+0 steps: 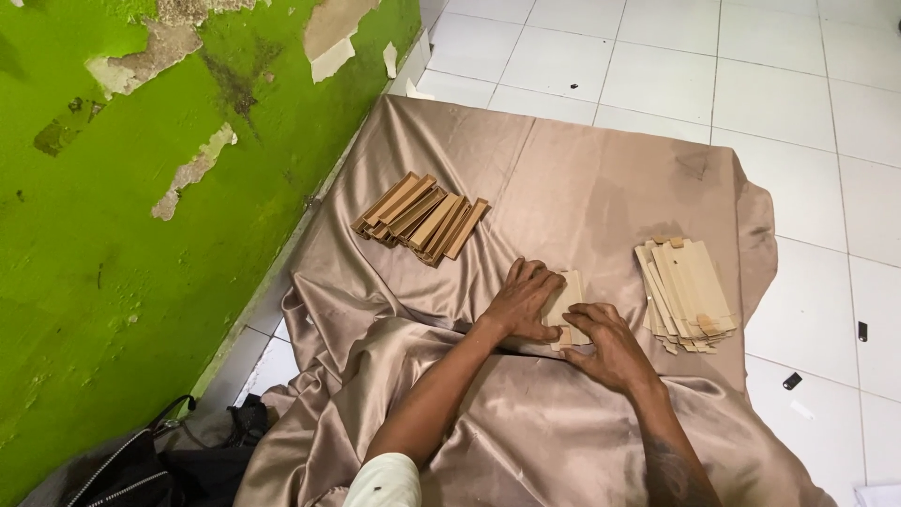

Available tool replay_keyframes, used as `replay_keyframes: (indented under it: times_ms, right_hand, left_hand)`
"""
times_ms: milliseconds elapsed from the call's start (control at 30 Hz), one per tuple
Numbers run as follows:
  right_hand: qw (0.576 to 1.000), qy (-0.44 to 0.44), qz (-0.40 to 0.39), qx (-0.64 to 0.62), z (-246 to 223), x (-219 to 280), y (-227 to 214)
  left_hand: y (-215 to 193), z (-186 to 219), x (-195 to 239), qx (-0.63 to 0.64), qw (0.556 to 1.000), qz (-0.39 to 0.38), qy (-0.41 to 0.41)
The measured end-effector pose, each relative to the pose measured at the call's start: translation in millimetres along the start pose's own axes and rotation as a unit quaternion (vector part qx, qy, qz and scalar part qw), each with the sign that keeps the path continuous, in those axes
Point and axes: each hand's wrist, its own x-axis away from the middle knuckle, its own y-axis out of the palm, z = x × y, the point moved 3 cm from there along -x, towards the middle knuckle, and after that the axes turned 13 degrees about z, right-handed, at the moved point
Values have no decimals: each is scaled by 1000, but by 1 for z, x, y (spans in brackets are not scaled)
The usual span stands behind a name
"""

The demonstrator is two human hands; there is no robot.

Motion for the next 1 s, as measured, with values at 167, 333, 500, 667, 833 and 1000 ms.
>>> replay_keyframes:
  times_ms: [167, 333, 500, 667, 833, 1000]
  right_hand:
    - [1000, -2, 4, -8, 2, 1, 1]
    - [1000, 0, 6, -27, 3, 2, 0]
    - [997, 20, 18, -69, 19, 2, 11]
    - [997, 40, 50, -41, 15, 2, 19]
    - [996, 64, 66, 12, 12, -1, 27]
    - [991, 46, 110, 65, 6, 1, 29]
  left_hand:
    - [-3, 5, 1, -9, 1000, -11, 2]
    - [-14, 16, 1, 5, 998, -56, -23]
    - [-6, 5, 2, 10, 995, -88, -38]
    - [5, -1, 2, -8, 996, -80, -36]
    - [11, -4, 1, -19, 997, -75, -29]
    - [5, 2, 0, -36, 995, -78, -46]
